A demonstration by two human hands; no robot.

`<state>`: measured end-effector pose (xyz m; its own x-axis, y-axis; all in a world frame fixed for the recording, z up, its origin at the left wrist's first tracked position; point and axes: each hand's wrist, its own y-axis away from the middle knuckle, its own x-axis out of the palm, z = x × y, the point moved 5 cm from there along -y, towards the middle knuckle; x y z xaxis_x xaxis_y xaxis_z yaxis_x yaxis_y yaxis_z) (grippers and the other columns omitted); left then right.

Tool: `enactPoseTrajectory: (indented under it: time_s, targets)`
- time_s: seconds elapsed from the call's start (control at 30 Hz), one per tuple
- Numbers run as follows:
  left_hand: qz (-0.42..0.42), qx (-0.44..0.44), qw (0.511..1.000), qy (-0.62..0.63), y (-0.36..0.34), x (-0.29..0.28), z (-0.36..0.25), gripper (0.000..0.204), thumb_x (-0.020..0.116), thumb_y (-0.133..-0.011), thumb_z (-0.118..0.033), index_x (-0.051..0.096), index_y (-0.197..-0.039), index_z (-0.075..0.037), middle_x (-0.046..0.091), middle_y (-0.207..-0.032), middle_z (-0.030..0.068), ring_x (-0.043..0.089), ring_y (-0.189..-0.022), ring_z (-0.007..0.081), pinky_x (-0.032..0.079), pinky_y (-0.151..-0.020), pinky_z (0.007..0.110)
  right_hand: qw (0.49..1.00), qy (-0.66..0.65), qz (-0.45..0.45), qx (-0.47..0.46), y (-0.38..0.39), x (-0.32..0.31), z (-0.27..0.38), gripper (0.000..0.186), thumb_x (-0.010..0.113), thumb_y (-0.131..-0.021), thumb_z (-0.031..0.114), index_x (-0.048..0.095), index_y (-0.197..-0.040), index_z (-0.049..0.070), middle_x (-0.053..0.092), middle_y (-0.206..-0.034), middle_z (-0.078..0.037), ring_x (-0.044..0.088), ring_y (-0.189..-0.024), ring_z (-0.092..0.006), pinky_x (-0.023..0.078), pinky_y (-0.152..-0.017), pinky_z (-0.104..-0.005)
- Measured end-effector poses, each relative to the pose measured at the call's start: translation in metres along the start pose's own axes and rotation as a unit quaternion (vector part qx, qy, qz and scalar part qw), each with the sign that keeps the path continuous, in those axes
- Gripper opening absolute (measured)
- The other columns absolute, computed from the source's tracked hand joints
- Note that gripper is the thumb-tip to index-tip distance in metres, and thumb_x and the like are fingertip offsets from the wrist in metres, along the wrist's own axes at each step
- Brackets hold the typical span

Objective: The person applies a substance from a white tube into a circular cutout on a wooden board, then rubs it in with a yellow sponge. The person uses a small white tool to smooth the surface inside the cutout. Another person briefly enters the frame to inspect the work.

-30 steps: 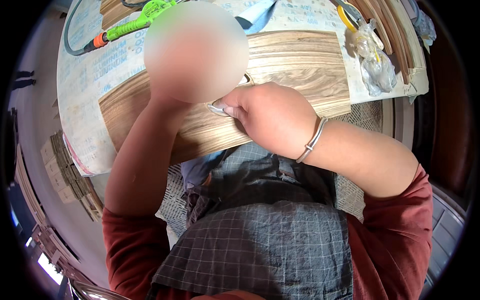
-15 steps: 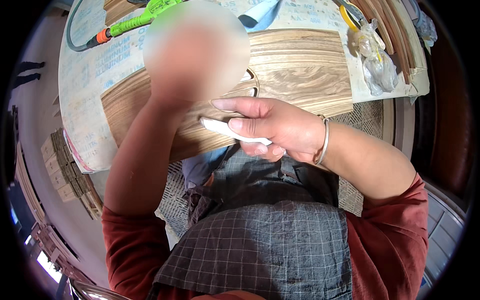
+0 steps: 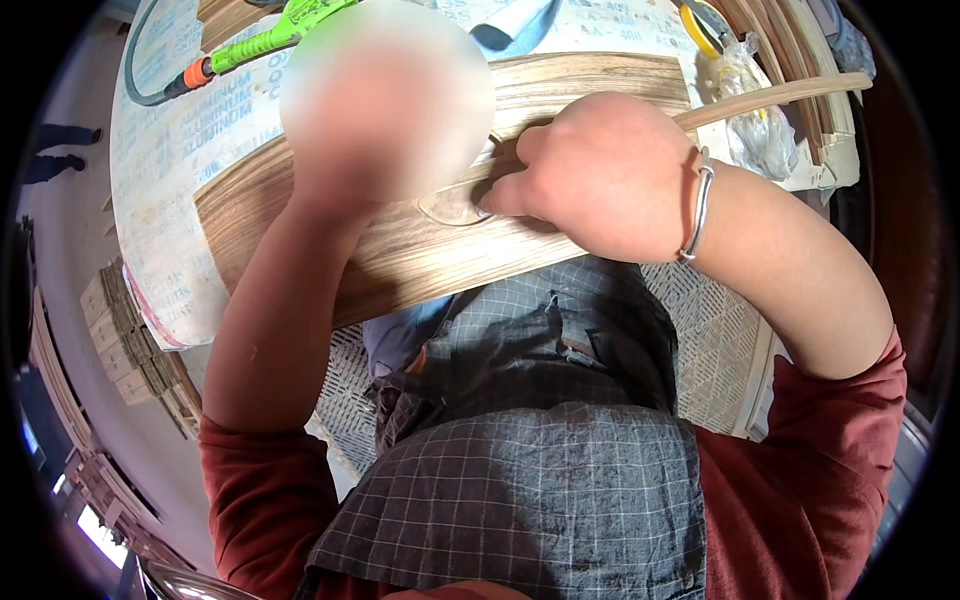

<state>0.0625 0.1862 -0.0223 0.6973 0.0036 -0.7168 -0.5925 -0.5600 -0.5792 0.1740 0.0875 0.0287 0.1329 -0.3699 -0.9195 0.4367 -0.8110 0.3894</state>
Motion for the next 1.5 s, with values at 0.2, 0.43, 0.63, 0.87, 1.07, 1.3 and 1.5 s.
enactPoseTrajectory:
  time_s: [0.2,0.43,0.63,0.87,1.07,1.3,1.5]
  targets:
    - [-0.008,-0.005,1.0,-0.026,-0.001,0.003,-0.003,0.011,0.068,-0.083,-0.02,0.067,-0.085,-0.009,0.058,-0.082,0.01,0.06,-0.073,0.029,0.049,-0.065,0.042,0.971,-0.232,-0.017,0.058,-0.009,0.026,0.006,0.022,0.061,-0.091,0.017,0.07,-0.111,0.02,0.071,-0.082,-0.01,0.07,-0.078,-0.0296,0.055,-0.069,-0.0424]
    - [-0.032,0.017,0.999,0.004,0.002,0.02,0.006,0.01,0.068,-0.082,-0.02,0.067,-0.084,-0.01,0.057,-0.082,0.0102,0.061,-0.072,0.0289,0.049,-0.064,0.043,0.899,-0.367,-0.131,0.201,-0.01,0.037,0.03,0.02,0.056,-0.093,0.014,0.071,-0.106,0.012,0.069,-0.081,-0.017,0.067,-0.073,-0.0349,0.055,-0.068,-0.044]
    - [-0.016,0.054,0.998,-0.026,0.007,0.013,0.012,0.008,0.066,-0.081,-0.017,0.064,-0.084,-0.01,0.057,-0.084,0.0106,0.06,-0.074,0.0314,0.05,-0.065,0.044,0.991,-0.131,0.019,0.031,-0.017,0.008,0.004,0.011,0.06,-0.09,0.016,0.07,-0.093,0.015,0.069,-0.078,-0.01,0.069,-0.075,-0.0289,0.055,-0.068,-0.0409]
    - [0.014,0.053,0.997,-0.05,0.001,0.016,0.005,0.007,0.062,-0.083,-0.015,0.067,-0.084,-0.01,0.059,-0.082,0.01,0.062,-0.077,0.0298,0.051,-0.066,0.043,0.996,-0.043,0.076,0.008,-0.013,-0.007,0.004,0.021,0.065,-0.085,0.016,0.073,-0.104,0.02,0.071,-0.085,-0.007,0.07,-0.083,-0.0266,0.055,-0.071,-0.0398]
    - [0.004,-0.017,0.999,-0.04,-0.004,0.005,-0.008,0.009,0.065,-0.084,-0.019,0.069,-0.086,-0.011,0.058,-0.083,0.0098,0.06,-0.073,0.0286,0.049,-0.067,0.043,0.941,-0.302,-0.067,0.136,-0.011,0.028,0.014,0.018,0.06,-0.095,0.026,0.073,-0.103,0.016,0.07,-0.082,-0.014,0.068,-0.075,-0.0323,0.054,-0.069,-0.043]
    - [-0.004,0.004,0.999,-0.033,-0.002,0.002,-0.005,0.01,0.067,-0.083,-0.019,0.066,-0.083,-0.009,0.056,-0.083,0.0104,0.06,-0.074,0.0295,0.049,-0.066,0.044,0.941,-0.298,0.01,0.16,-0.017,0.026,0.014,0.019,0.057,-0.096,0.02,0.071,-0.107,0.015,0.07,-0.086,-0.014,0.067,-0.077,-0.0333,0.054,-0.073,-0.0433]
    - [-0.024,0.014,1.0,-0.009,0.001,0.0,0.002,0.009,0.069,-0.081,-0.018,0.066,-0.082,-0.01,0.056,-0.083,0.0106,0.059,-0.074,0.0303,0.049,-0.066,0.043,0.993,0.056,0.06,-0.083,-0.017,-0.017,0.001,0.033,0.065,-0.076,0.013,0.074,-0.106,0.024,0.063,-0.073,-0.007,0.067,-0.071,-0.0281,0.053,-0.064,-0.0412]
